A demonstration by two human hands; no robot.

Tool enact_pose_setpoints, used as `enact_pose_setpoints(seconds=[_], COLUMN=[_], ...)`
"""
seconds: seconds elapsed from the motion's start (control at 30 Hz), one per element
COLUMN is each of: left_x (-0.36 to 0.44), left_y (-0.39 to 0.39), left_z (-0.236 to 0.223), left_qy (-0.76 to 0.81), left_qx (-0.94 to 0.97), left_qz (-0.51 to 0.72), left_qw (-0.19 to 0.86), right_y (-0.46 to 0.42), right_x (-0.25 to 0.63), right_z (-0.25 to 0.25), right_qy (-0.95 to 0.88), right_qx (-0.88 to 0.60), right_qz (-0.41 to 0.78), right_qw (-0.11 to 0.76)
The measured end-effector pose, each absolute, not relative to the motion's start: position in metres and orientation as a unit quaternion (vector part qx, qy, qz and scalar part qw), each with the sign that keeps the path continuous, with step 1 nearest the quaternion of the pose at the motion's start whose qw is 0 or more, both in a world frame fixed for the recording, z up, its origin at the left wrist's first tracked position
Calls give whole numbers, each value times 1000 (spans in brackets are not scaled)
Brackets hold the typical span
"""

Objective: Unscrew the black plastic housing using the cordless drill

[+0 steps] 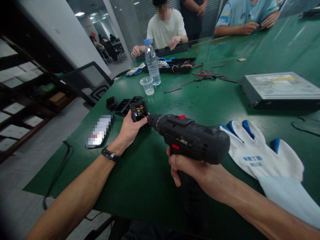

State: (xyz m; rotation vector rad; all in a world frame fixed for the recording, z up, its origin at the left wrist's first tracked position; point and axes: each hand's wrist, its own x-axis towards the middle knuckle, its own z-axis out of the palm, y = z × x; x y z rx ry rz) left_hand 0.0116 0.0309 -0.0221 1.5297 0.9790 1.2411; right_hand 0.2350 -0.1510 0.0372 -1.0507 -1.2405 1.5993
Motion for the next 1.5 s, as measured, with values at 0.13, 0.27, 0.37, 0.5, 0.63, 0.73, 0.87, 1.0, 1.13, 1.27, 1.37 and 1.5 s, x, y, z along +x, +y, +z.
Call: enact_pose_setpoints(seconds=[0.13,0.27,0.37,0.5,0.63,0.73,0.87,1.0,1.13,1.27,1.37,1.5], left_x=[11,10,10,11,10,10,10,11,10,10,11,11], left_y=[31,32,33,32,32,32,31,30,31,31,31,30], left_z=[-23,-25,-25,-25,-25,-25,-23,-22,-22,-23,-22,-22], left_qy=[400,401,401,399,393,395,398,401,398,397,396,396], left_qx=[621,622,618,618,621,623,623,621,626,621,619,620], left_qz=[502,501,503,504,503,500,499,499,494,498,499,500], left_qw=[450,448,452,452,455,453,453,452,453,457,459,458], right_y=[-152,-152,-153,-154,-155,-155,-154,-154,-153,-153,-154,-153], right_x=[237,238,239,240,241,240,239,239,240,239,239,239], right_z=[37,32,27,22,21,24,25,24,22,21,22,23], right_qy=[-488,-481,-476,-469,-472,-481,-481,-474,-464,-460,-459,-462], right_qx=[-420,-408,-382,-378,-383,-387,-396,-382,-378,-374,-377,-385], right_qz=[645,657,669,676,671,669,664,666,676,680,679,676], right_qw=[412,413,424,425,424,414,413,431,431,432,431,426])
